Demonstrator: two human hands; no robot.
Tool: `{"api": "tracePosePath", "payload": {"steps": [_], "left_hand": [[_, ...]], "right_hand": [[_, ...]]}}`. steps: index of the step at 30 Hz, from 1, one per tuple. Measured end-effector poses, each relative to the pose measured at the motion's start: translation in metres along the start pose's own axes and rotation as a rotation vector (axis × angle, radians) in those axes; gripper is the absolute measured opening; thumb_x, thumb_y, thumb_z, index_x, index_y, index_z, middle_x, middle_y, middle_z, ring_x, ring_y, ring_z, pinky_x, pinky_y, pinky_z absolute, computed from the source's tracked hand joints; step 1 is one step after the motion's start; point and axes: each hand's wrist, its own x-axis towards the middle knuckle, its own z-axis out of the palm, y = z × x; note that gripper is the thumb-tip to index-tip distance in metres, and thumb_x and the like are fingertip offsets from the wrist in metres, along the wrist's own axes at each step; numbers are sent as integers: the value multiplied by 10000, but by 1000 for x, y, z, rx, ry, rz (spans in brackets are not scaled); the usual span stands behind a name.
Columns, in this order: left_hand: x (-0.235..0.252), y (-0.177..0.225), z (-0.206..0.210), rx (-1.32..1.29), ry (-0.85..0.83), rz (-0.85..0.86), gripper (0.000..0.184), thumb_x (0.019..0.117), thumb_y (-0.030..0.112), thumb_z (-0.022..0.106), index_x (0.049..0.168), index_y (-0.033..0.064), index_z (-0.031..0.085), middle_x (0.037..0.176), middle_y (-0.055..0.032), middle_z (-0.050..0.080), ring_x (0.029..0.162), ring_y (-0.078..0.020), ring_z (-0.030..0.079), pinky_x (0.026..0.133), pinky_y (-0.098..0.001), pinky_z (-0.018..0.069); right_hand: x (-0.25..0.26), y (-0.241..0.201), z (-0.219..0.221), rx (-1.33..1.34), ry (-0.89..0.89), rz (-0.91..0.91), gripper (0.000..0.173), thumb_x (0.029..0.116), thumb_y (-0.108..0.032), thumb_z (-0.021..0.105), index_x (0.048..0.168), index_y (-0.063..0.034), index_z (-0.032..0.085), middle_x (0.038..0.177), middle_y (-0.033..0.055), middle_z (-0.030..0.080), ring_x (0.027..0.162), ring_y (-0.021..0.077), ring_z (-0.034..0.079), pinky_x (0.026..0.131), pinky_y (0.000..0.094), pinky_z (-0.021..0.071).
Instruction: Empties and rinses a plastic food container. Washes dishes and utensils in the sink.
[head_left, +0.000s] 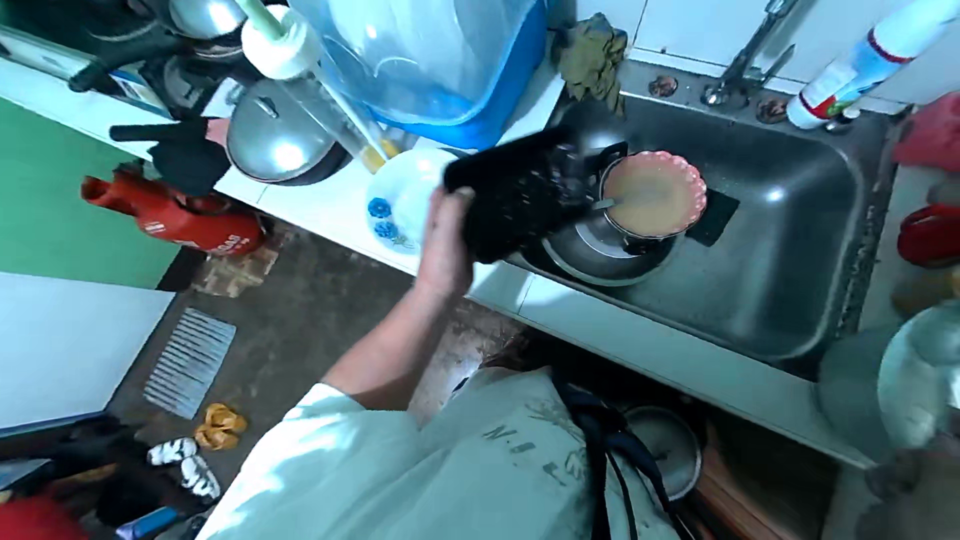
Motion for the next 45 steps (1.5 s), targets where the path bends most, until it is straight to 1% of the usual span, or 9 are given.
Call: {"api": "tracePosePath", "payload": {"steps": [4, 11, 20, 24, 26, 29, 34, 37, 45], "left_hand": [[14, 31, -67, 103, 289, -75, 435, 1096, 415, 276, 1413, 161, 433, 1150, -87, 683, 944, -275, 710, 707, -514, 619], [34, 19, -133, 168, 505, -316, 529, 1056, 553, 381, 1404, 179, 521, 1228, -69, 672, 1063, -238, 694, 840, -524, 605], [58, 4, -181, 784, 327, -180, 650, 1065, 589, 347, 1501, 120, 459, 1414, -171, 572, 1272, -249, 587, 1076, -533, 456], [66, -6, -198, 773, 326, -179, 603, 1054, 583, 410, 1494, 172, 444, 1266, -116, 616, 950, -189, 660, 788, -438, 561], [67, -3, -202, 863, 296, -144, 638, 1050, 553, 437, 1535, 138, 397, 1382, -157, 562, 1077, -245, 640, 878, -468, 541], [65, 9, -195, 1092, 228, 136, 670, 1034, 459, 509, 1548, 49, 380, 1539, -296, 390, 1371, -409, 461, 1115, -545, 395], [67, 20, -135, 1120, -40, 626, 554, 1035, 335, 543, 1492, 31, 467, 1550, -283, 392, 1420, -404, 412, 1098, -516, 437], [69, 16, -83, 1114, -279, 681, 476, 1010, 306, 568, 1405, 39, 572, 1508, -248, 472, 1411, -430, 421, 1153, -584, 353], [38, -36, -10, 1101, -743, 510, 378, 970, 281, 659, 1337, 189, 663, 1498, -135, 532, 1427, -395, 433, 1129, -588, 404]], "right_hand": [[-3, -19, 68, -14, -136, 7, 375, 1068, -199, 488, 1376, 9, 533, 893, -63, 602, 603, -30, 501, 528, 173, 456], [15, -37, 166, 16, -253, 127, 325, 1061, -216, 516, 1349, -105, 620, 803, -15, 584, 568, 57, 487, 525, 253, 457], [31, -42, 222, -35, -298, 125, 320, 1086, -245, 501, 1351, -122, 631, 810, 9, 570, 579, 74, 444, 546, 267, 417], [40, -41, 233, -190, -289, 105, 362, 1092, -223, 455, 1421, -132, 578, 864, 97, 602, 624, 158, 486, 598, 367, 451], [51, -37, 242, -326, -271, 93, 398, 1079, -184, 423, 1446, -118, 561, 890, 146, 641, 687, 233, 558, 671, 448, 491], [67, -44, 255, -600, -325, 161, 433, 1088, -162, 361, 1493, -127, 511, 1167, 235, 691, 1007, 408, 684, 868, 625, 518], [92, -39, 279, -710, -474, 227, 411, 1101, -220, 365, 1456, -125, 550, 1369, 203, 629, 1240, 417, 619, 997, 662, 478], [100, -39, 284, -700, -471, 162, 395, 1096, -218, 391, 1425, -109, 580, 1332, 202, 651, 1218, 406, 634, 995, 647, 490], [103, -32, 271, -511, -557, 208, 437, 1109, -296, 417, 1485, -88, 496, 1286, 245, 642, 1091, 406, 668, 925, 616, 526]]}}
